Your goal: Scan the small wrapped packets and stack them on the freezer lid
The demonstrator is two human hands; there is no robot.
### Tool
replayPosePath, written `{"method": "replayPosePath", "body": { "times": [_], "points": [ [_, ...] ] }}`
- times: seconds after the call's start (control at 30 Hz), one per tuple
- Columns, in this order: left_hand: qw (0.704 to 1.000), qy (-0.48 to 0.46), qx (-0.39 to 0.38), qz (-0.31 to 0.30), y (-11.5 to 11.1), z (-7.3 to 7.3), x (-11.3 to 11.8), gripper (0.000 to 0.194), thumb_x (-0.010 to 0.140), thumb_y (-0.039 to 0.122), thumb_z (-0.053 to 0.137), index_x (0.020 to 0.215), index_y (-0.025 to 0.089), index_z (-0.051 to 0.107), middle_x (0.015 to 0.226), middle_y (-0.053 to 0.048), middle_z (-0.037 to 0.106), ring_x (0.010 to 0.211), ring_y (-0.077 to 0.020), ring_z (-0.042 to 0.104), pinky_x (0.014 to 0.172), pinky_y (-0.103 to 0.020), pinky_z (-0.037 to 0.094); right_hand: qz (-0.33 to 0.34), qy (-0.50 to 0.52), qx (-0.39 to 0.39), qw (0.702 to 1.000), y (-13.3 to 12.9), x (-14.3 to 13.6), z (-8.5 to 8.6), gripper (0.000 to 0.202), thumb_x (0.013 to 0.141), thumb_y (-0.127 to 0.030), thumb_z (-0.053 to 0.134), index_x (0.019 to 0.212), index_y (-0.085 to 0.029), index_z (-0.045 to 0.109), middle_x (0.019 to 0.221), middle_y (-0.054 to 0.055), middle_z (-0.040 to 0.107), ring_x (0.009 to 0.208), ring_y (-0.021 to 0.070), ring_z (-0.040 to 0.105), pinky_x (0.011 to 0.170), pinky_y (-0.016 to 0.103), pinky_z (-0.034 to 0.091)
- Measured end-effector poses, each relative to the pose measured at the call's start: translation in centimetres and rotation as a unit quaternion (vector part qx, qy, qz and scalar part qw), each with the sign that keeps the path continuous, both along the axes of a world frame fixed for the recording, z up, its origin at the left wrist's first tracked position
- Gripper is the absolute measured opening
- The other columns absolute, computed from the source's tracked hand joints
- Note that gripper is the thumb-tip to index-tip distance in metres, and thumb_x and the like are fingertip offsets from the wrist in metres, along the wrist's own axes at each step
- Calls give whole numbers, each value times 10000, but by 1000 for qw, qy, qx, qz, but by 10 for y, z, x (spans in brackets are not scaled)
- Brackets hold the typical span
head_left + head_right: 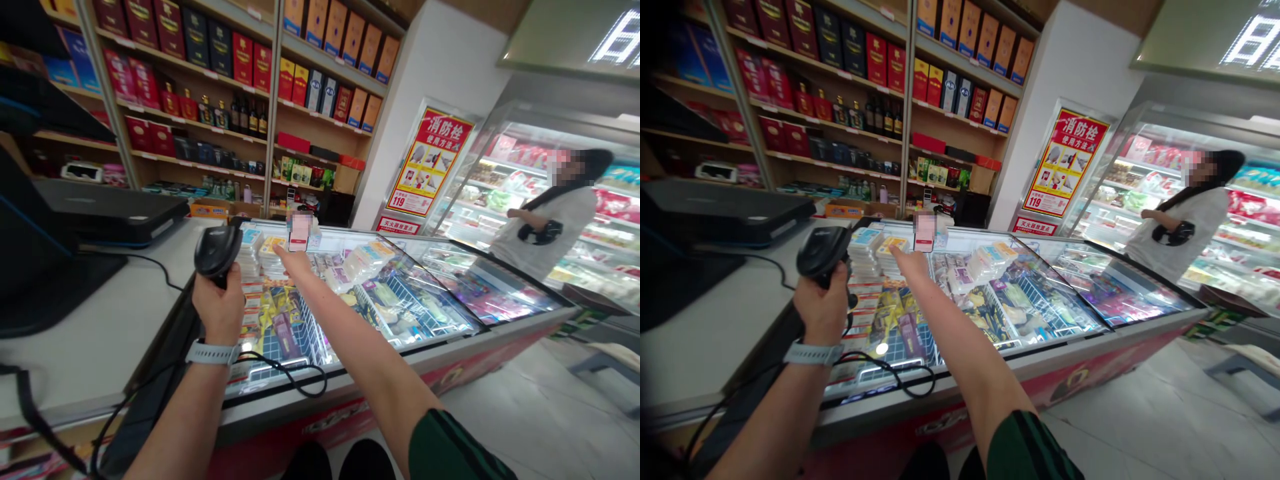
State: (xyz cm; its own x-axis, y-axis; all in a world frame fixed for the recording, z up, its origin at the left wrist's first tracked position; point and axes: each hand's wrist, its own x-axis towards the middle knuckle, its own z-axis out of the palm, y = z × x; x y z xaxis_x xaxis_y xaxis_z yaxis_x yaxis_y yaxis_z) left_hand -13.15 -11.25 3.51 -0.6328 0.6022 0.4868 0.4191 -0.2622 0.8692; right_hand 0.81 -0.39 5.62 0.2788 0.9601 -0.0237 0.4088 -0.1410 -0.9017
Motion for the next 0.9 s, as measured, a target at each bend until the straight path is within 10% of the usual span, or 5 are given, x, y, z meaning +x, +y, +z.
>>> {"method": "replayPosePath", "body": {
  "times": [0.47,0.9],
  "points": [
    [999,6,18,-30,1,-1,6,489,842,503,611,1134,118,679,1106,-154,736,1075,-312,687,964,-441,525,-37,192,46,980,-29,31,1,317,853,-383,690,651,-200,530,533,-32,568,404,84,476,404,202,347],
    [950,194,-41,-242,-13,0,30,350,801,501,585,942,186,641,811,-45,656,776,-234,610,747,-349,498,-151,119,252,948,-113,164,-68,397,809,-550,599,909,-168,646,704,-8,648,646,148,594,659,266,492]
  ]
}}
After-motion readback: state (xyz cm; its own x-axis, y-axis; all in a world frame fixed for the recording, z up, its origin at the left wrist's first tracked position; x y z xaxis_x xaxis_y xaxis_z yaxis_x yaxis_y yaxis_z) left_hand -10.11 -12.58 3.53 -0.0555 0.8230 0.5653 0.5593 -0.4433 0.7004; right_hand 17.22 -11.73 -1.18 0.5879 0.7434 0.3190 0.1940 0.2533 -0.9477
